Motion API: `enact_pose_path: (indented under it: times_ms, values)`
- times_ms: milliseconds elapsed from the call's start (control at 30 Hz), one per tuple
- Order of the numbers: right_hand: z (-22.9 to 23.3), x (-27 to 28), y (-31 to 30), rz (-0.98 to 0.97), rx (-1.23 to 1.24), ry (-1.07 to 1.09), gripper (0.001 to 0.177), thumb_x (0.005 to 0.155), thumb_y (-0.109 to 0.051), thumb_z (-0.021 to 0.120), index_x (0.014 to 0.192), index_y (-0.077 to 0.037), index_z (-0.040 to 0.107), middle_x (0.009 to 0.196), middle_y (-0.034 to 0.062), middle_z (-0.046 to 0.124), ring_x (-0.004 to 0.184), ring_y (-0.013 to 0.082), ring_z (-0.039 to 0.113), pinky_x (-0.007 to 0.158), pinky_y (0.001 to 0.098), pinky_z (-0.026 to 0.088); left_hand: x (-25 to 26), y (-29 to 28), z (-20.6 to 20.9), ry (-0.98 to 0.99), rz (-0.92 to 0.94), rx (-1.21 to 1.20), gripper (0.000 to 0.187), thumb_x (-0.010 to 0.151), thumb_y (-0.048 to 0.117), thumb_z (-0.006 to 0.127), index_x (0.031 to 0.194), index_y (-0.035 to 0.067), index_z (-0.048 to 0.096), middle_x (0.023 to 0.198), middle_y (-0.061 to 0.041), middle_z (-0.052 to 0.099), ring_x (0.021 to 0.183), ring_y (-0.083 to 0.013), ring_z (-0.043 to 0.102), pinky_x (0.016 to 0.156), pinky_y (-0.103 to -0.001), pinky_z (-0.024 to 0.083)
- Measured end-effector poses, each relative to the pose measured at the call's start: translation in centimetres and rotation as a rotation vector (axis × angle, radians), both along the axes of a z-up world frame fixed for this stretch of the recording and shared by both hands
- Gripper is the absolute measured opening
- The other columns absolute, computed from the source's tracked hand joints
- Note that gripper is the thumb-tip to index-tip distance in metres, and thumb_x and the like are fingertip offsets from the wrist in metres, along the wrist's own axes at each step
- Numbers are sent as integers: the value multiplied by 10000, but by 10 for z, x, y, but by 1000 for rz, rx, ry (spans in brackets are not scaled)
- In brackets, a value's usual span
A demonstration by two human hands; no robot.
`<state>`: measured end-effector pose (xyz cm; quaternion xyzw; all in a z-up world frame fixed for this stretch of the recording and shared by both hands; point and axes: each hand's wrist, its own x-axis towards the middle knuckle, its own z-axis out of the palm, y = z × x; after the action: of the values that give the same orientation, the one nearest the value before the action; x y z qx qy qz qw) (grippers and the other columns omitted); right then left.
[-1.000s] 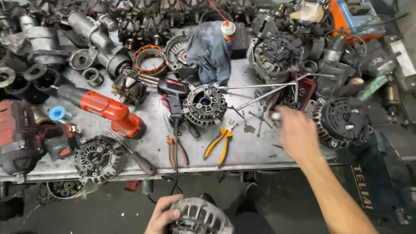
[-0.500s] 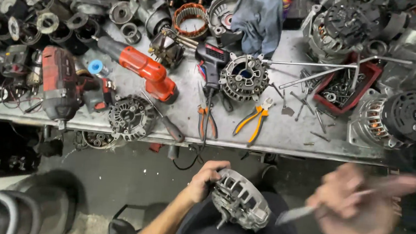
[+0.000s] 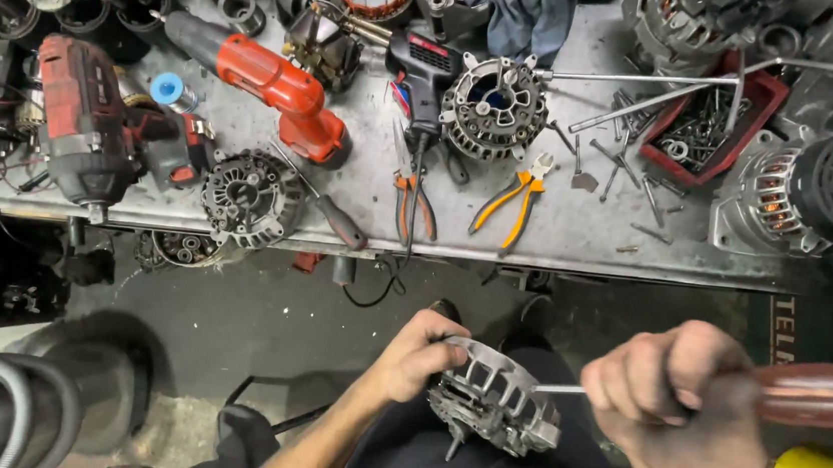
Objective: The person wipes a car alternator with a cloth, then picks up and handles various alternator components on a cluttered workbench. They use a screwdriver to work on the internal parts of an alternator housing and later use a power drill on a component.
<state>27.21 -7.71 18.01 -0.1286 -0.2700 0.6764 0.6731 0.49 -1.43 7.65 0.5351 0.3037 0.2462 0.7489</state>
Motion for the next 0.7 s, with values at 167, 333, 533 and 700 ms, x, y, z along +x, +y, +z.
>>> enact_pose_path:
  times_ms: [167, 333, 533, 700]
  values:
    - [-14, -20, 17, -63, -10, -135, 387, 1003, -334, 684, 833, -87, 440, 629, -20, 392, 523, 100, 309, 519, 308, 278, -10, 3, 6, 48, -30, -128, 311, 815, 217, 578, 879, -60, 703, 727, -8, 663, 714, -91, 566, 663, -291, 460]
    - [-44, -41, 22, 122, -103, -182, 416, 999, -374, 648, 801, -69, 447, 611, 20, 391, 505, 110, 302, 505, 301, 266, -11, 12, 31, 55, -87, -158, 339, 824, 208, 572, 966, -73, 700, 810, -41, 689, 803, -131, 596, 743, -307, 475]
    - [-60, -42, 14, 202, -204, 189, 616, 1108, -594, 431, 758, -88, 402, 616, 0, 346, 544, 136, 299, 574, 329, 279, -10, 10, 49, -38, -51, 318, 465, 792, 163, 543, 1202, -24, 656, 1044, -160, 692, 1004, -319, 656, 908, -362, 493]
    - [-28, -49, 17, 4, -30, -112, 620, 1032, -588, 531, 696, -116, 310, 599, -6, 276, 528, 169, 231, 560, 375, 248, -9, 2, 36, 301, 105, 495, 265, 913, 193, 613, 768, -26, 578, 679, -199, 526, 650, -380, 577, 604, -432, 435]
